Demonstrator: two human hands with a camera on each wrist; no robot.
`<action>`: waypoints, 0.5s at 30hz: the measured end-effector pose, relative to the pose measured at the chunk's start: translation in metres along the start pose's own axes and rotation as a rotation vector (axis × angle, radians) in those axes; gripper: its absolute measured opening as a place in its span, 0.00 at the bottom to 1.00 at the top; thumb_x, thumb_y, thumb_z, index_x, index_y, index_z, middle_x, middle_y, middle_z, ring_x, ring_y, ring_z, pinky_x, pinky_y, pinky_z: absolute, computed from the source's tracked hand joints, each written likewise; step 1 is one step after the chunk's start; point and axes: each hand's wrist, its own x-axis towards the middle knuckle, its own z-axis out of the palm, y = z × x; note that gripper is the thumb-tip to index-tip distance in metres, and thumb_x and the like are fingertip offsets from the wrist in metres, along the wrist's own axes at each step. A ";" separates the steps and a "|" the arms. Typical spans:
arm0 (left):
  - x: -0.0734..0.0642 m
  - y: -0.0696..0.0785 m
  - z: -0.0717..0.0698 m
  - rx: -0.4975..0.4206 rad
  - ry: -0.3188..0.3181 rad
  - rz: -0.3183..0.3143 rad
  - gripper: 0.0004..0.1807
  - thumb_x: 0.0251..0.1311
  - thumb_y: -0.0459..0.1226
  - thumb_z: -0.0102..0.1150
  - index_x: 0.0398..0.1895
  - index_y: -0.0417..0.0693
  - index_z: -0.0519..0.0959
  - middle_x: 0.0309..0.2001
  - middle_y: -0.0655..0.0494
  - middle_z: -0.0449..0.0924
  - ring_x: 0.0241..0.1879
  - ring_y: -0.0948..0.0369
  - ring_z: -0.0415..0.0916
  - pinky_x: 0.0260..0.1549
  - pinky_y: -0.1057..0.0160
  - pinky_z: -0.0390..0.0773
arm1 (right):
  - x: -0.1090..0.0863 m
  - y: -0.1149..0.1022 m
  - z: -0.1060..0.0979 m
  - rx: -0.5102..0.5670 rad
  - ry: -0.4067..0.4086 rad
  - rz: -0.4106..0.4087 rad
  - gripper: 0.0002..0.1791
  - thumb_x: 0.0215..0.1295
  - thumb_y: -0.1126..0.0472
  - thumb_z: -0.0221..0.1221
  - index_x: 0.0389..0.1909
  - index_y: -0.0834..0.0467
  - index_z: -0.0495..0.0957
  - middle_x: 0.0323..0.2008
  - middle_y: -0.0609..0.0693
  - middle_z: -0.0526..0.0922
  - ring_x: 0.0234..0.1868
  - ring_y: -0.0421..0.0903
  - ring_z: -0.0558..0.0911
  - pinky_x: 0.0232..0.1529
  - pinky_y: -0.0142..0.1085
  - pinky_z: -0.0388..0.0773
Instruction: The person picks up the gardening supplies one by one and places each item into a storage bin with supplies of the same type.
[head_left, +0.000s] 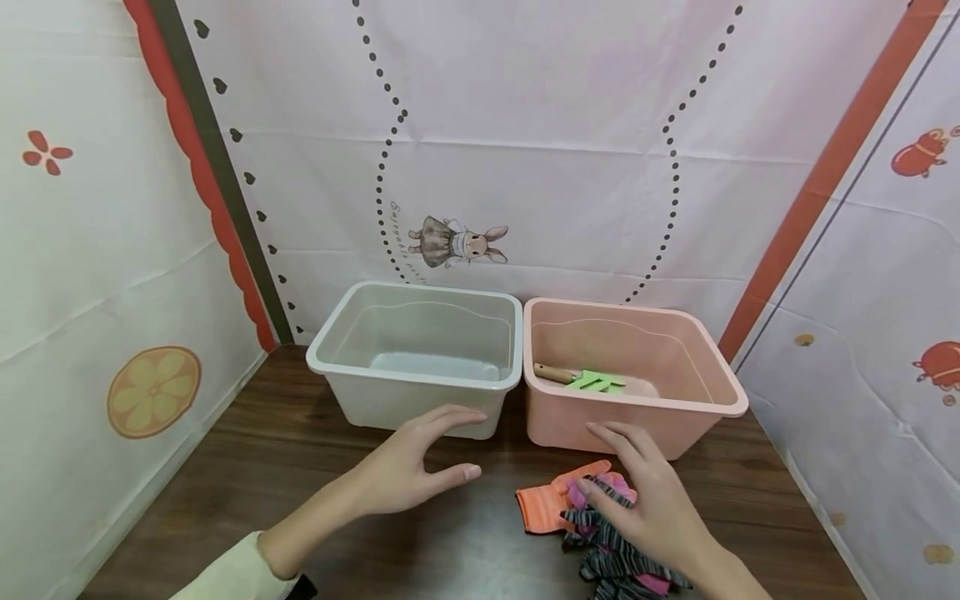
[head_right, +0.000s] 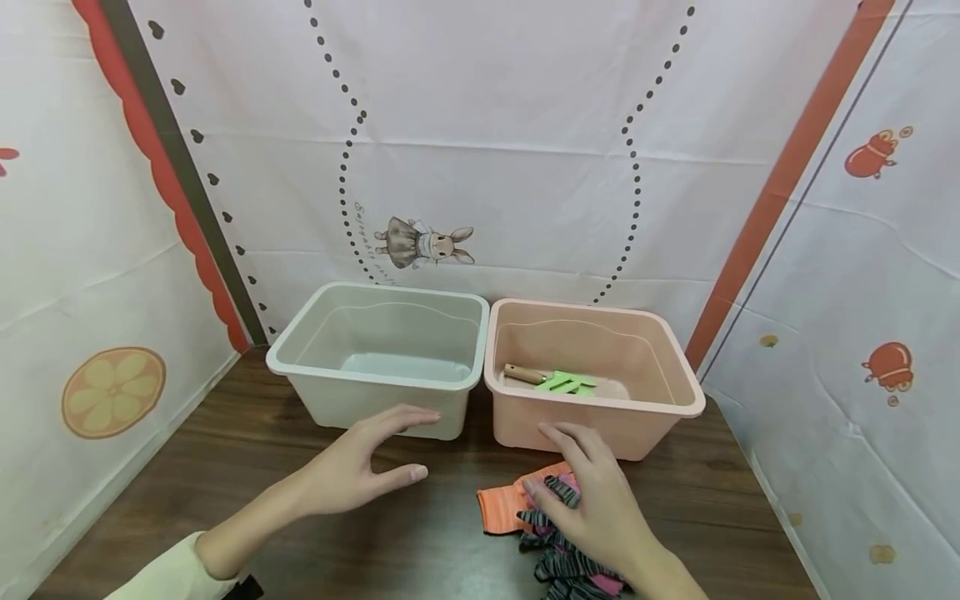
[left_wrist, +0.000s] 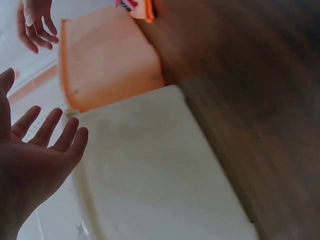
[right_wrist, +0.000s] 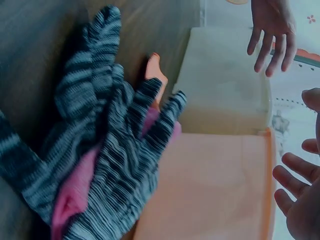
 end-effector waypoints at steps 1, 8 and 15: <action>-0.003 -0.003 0.001 -0.010 0.002 -0.012 0.31 0.70 0.58 0.65 0.75 0.71 0.70 0.70 0.72 0.72 0.71 0.66 0.69 0.70 0.50 0.74 | -0.001 0.000 0.002 -0.008 -0.005 0.007 0.38 0.62 0.53 0.77 0.72 0.50 0.76 0.65 0.42 0.76 0.64 0.42 0.75 0.64 0.28 0.73; -0.026 -0.036 0.005 -0.177 0.033 -0.142 0.27 0.75 0.50 0.64 0.73 0.61 0.74 0.69 0.61 0.78 0.67 0.56 0.76 0.66 0.46 0.77 | -0.002 0.001 0.018 0.021 -0.047 0.072 0.34 0.65 0.49 0.75 0.71 0.46 0.76 0.63 0.37 0.76 0.63 0.40 0.76 0.56 0.52 0.84; -0.048 -0.063 -0.009 -0.260 0.068 -0.335 0.26 0.78 0.49 0.59 0.73 0.49 0.75 0.67 0.53 0.80 0.67 0.49 0.76 0.67 0.49 0.76 | -0.003 0.007 0.036 0.049 -0.079 0.127 0.32 0.66 0.46 0.74 0.69 0.49 0.78 0.62 0.39 0.78 0.62 0.41 0.77 0.56 0.53 0.84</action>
